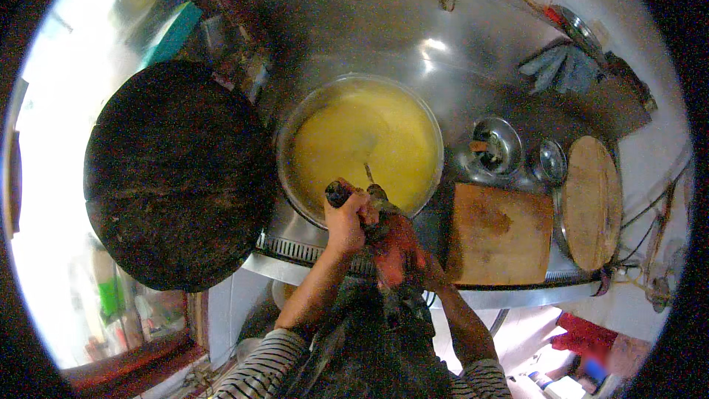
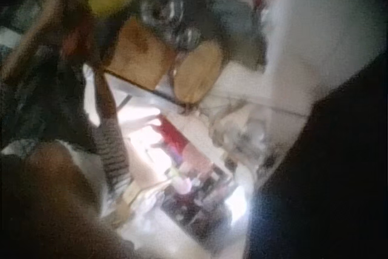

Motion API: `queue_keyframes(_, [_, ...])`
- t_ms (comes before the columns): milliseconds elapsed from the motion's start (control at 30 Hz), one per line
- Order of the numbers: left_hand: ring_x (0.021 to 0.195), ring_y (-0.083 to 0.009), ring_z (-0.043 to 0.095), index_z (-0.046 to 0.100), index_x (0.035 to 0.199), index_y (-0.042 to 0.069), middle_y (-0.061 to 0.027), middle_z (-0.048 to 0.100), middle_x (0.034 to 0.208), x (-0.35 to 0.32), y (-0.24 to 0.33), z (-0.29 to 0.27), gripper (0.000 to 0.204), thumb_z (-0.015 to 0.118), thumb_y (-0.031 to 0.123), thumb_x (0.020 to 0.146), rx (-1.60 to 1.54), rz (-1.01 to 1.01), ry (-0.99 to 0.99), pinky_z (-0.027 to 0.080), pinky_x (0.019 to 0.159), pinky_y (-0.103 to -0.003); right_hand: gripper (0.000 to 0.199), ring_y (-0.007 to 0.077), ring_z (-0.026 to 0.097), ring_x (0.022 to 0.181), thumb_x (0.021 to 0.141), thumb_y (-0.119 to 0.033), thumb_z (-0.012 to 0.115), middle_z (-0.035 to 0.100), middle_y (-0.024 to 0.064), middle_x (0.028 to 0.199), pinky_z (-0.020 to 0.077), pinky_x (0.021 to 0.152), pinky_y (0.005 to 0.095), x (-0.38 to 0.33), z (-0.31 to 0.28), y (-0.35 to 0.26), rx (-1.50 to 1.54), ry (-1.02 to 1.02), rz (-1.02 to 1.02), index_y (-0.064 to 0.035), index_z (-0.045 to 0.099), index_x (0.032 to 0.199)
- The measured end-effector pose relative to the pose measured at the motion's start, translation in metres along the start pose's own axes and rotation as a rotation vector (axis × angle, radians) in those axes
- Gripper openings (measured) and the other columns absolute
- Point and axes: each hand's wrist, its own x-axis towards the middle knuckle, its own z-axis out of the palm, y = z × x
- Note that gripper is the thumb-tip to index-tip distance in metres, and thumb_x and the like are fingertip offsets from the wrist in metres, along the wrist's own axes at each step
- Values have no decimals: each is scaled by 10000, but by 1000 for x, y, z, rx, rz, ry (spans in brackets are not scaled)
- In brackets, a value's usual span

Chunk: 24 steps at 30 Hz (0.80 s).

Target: The person places dumplings into a plastic bag and then moves to a kitchen area. They fill a bowl with water from a tap and proceed to a large pot of yellow liquid. Using a power drill with a mixing attachment, the person stirs the liquid in the pot.

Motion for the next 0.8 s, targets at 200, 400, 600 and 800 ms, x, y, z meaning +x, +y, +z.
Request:
queue_keyframes(200, [380,-186,388,410,774,77,-58,416,537,-34,-8,-3,176,558,5,710,10,-126,-19,356,386,-339,502,157,534,982,762,-151,689,566,42,1123,441,870,306,-82,-10,-24,-39,-51,18,-60,488,1212])
queue_keyframes(400, [401,-177,371,392,711,82,-40,370,512,-65,36,-25,159,516,-14,736,-133,-154,206,344,421,-329,492,147,531,981,770,-144,685,564,35,1125,441,867,300,-120,-22,-65,442,-356,225,-63,489,1215])
queue_keyframes(600, [420,-178,370,388,698,98,-32,357,533,-43,63,-41,145,482,-4,737,-123,-40,240,349,422,-337,302,212,569,880,891,-330,487,592,59,1002,501,791,344,-80,8,-37,1024,-331,504,-86,569,1048])
queue_keyframes(800, [420,-162,375,401,721,88,-29,363,531,0,81,-38,131,493,-5,728,-33,80,257,365,421,-319,552,170,539,995,651,-134,746,585,69,1082,465,856,339,-15,8,-62,295,-349,38,-55,525,1151])
